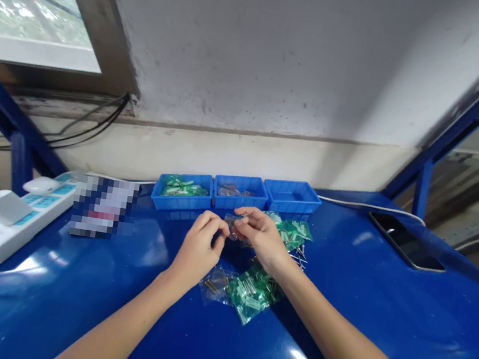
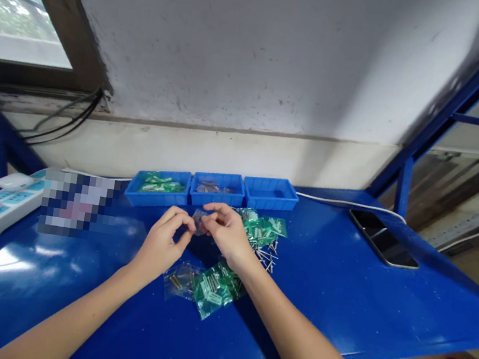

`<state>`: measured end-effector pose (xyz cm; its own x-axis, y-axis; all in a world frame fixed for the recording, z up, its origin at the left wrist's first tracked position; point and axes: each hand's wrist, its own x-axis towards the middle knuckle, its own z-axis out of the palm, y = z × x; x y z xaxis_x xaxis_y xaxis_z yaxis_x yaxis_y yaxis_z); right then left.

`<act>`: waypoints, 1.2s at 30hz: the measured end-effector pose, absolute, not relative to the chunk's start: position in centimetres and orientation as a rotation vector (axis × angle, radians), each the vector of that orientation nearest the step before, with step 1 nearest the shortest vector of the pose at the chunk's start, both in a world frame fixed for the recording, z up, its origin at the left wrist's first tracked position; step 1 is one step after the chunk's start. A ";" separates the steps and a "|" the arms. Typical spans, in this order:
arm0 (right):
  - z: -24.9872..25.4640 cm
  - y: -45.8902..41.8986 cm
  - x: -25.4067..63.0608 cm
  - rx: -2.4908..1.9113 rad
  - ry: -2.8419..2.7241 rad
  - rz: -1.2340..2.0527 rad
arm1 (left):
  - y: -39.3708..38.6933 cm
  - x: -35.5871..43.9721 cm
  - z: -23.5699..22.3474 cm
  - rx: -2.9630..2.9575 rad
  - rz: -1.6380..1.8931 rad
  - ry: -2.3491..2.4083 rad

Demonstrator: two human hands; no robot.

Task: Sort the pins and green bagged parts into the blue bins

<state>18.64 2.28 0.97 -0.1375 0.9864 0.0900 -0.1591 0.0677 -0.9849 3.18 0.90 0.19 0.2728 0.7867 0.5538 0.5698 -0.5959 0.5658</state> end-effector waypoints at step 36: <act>5.9 4.5 25.2 -1.038 -0.789 0.533 | 0.4 -0.1 1.7 2.456 0.223 1.291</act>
